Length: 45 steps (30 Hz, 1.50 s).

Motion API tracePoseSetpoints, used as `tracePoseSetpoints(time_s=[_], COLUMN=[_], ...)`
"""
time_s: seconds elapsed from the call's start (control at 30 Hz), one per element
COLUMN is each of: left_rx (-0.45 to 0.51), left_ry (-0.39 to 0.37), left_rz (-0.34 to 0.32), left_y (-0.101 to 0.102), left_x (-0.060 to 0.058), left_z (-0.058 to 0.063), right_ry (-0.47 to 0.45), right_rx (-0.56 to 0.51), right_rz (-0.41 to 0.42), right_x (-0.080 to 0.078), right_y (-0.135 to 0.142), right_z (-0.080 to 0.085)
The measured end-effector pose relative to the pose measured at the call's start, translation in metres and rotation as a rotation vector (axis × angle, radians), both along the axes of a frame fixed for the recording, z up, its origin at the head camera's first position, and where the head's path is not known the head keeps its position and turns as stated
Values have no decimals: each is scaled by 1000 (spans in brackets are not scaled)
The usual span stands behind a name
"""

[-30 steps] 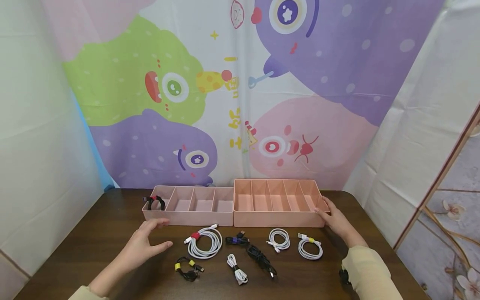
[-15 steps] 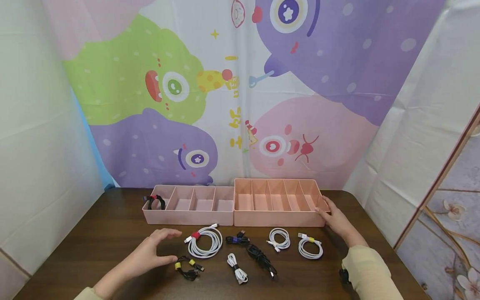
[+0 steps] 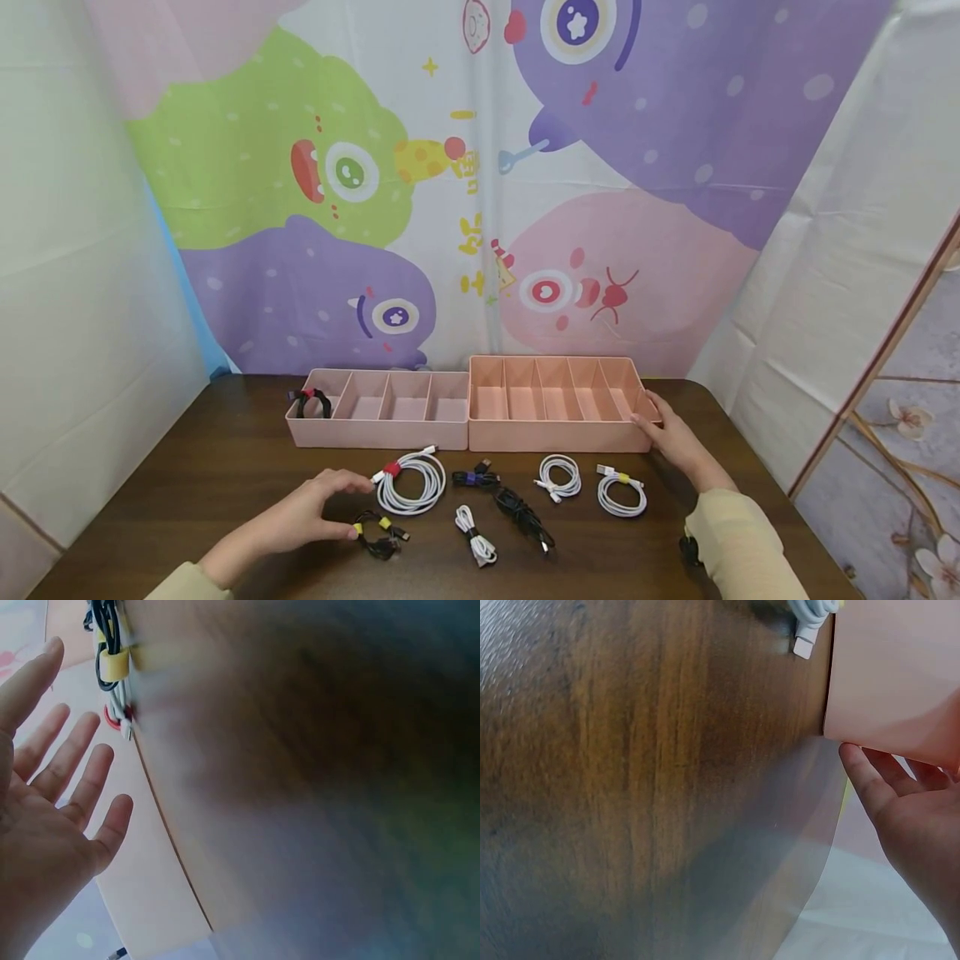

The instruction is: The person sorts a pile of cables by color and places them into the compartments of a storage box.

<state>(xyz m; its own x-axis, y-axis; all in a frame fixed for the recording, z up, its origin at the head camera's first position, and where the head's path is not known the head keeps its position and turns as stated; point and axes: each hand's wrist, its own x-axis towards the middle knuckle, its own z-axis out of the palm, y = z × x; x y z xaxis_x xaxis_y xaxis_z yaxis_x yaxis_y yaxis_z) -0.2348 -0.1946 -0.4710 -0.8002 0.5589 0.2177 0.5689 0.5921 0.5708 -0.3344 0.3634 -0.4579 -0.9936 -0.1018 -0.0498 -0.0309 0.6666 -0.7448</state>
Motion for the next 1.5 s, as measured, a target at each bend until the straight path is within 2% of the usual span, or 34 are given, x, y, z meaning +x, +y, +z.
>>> tracePoseSetpoints(time_s=[0.5, 0.9, 1.5], left_rx=[-115, -138, -166], left_ry=[-16, -16, 3], left_rz=[-80, -90, -91], left_y=[6, 10, 11], left_x=[-4, -8, -5], left_z=[-3, -4, -1], right_ry=[14, 12, 17], right_rx=[-7, -23, -24], right_rz=[14, 9, 16], right_x=[0, 0, -2], right_y=[1, 1, 2], right_z=[-1, 0, -2])
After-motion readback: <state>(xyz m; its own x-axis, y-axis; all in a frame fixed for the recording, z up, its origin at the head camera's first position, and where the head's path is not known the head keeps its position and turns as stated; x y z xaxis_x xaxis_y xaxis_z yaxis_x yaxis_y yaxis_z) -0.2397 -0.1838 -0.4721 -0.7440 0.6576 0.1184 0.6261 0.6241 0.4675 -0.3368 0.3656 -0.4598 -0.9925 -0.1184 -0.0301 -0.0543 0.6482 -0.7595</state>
